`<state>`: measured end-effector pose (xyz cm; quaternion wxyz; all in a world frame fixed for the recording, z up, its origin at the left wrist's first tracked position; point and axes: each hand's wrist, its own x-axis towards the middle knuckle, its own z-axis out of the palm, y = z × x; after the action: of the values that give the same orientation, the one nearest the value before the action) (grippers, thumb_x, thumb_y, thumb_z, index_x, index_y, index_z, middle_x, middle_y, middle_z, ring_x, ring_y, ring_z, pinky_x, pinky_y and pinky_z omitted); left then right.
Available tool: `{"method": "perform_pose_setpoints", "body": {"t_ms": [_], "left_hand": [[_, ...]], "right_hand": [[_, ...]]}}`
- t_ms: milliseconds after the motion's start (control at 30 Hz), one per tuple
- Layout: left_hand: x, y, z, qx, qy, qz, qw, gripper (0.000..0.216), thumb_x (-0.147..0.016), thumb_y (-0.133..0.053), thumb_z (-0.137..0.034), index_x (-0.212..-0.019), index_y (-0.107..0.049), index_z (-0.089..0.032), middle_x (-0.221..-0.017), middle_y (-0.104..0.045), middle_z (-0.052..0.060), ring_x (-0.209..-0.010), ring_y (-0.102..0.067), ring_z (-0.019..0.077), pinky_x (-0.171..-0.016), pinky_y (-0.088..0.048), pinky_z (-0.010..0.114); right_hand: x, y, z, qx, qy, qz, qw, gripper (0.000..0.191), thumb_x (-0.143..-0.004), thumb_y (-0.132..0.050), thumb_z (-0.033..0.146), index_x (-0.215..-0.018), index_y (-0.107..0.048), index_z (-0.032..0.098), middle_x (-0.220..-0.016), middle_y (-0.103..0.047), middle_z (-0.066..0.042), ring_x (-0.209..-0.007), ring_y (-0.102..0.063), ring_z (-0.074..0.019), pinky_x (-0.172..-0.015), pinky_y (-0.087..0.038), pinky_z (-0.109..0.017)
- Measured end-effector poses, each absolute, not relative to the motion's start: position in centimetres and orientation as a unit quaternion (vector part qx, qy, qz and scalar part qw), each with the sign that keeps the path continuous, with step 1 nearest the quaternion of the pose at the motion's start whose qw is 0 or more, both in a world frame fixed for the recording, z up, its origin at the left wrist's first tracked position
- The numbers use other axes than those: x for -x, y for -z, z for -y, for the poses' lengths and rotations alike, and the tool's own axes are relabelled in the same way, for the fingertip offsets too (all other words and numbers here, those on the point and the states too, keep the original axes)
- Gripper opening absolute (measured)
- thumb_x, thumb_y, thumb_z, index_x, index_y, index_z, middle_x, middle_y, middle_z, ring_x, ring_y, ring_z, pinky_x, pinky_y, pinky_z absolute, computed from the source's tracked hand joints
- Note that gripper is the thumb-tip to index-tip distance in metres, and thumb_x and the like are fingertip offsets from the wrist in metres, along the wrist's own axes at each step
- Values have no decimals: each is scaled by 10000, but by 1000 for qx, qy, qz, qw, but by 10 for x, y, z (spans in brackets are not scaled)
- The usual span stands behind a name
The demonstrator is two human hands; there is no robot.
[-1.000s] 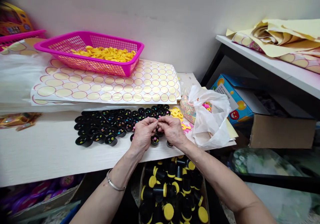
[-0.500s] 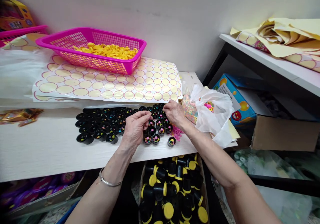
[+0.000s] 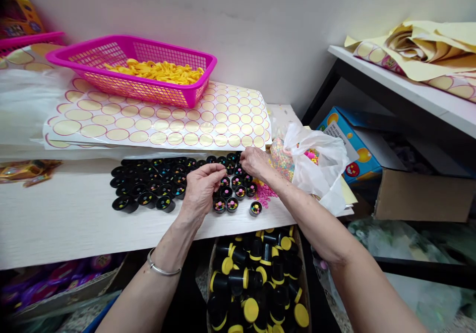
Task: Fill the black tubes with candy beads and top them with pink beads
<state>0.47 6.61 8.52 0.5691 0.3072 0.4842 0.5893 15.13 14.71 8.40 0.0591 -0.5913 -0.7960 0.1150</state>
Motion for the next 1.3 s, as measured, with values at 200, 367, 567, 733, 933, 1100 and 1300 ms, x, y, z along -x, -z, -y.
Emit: {"method": "perform_pose_setpoints", "body": {"t_ms": [200,367,567,733,933,1100,1300], "left_hand": [[-7,-80,-69,-320,-585,-489,563,186,-540,-728,-233,-674,-655,-125,-581,-586,-21,-475,-431,48,-449,-297,193],[-8,-80,-70,-331,-589,-499,543,203,-528,-726,-231,-691,-662,-128,-562,-587,-24,-436,-412,47,-427,-295,197],[-11,-78,-72,-354,-588,-509,519,215,-537,-733,-252,-700,-664,-130,-589,-604,-16,-431,-411,44,-415,-291,192],[-13,-78,-69,-389,-577,-507,508,198,-566,-727,-251,-715,-686,-127,-584,-597,-13,-449,-419,50,-418,-291,192],[-18,-77,-64,-408,-567,-512,500,168,-592,-720,-247,-719,-700,-138,-590,-598,-18,-467,-423,53,-436,-305,189],[-19,-78,-62,-412,-558,-526,493,184,-601,-717,-261,-743,-704,-146,-616,-619,-17,-480,-427,58,-457,-318,197],[-15,-79,-62,-397,-545,-540,503,194,-613,-716,-281,-761,-705,-157,-621,-616,-21,-493,-447,69,-484,-338,207]], "right_hand": [[-148,-87,-151,584,-85,807,22,249,-771,-523,190,-867,-745,130,-869,-691,-123,-766,-570,-183,-599,-316,-271],[-151,-91,-152,563,-118,817,46,243,-774,-532,197,-838,-750,111,-758,-686,-83,-724,-557,-153,-602,-326,-251],[-177,-105,-148,576,-197,774,171,133,-737,-613,227,-715,-724,159,-660,-641,-13,-684,-539,-127,-601,-362,-224],[-226,-107,-100,553,-320,736,225,82,-662,-608,181,-620,-669,147,-578,-584,23,-610,-510,-115,-596,-372,-236],[-245,-62,-36,563,-358,714,212,65,-695,-607,165,-662,-663,170,-652,-596,16,-673,-521,-125,-645,-378,-246],[-232,-38,-22,593,-238,741,208,134,-806,-591,230,-702,-659,179,-752,-581,-18,-730,-510,-138,-673,-370,-259],[-215,-38,-16,592,-48,801,68,242,-857,-436,111,-743,-644,156,-801,-593,-84,-753,-489,-175,-661,-343,-289]]}}
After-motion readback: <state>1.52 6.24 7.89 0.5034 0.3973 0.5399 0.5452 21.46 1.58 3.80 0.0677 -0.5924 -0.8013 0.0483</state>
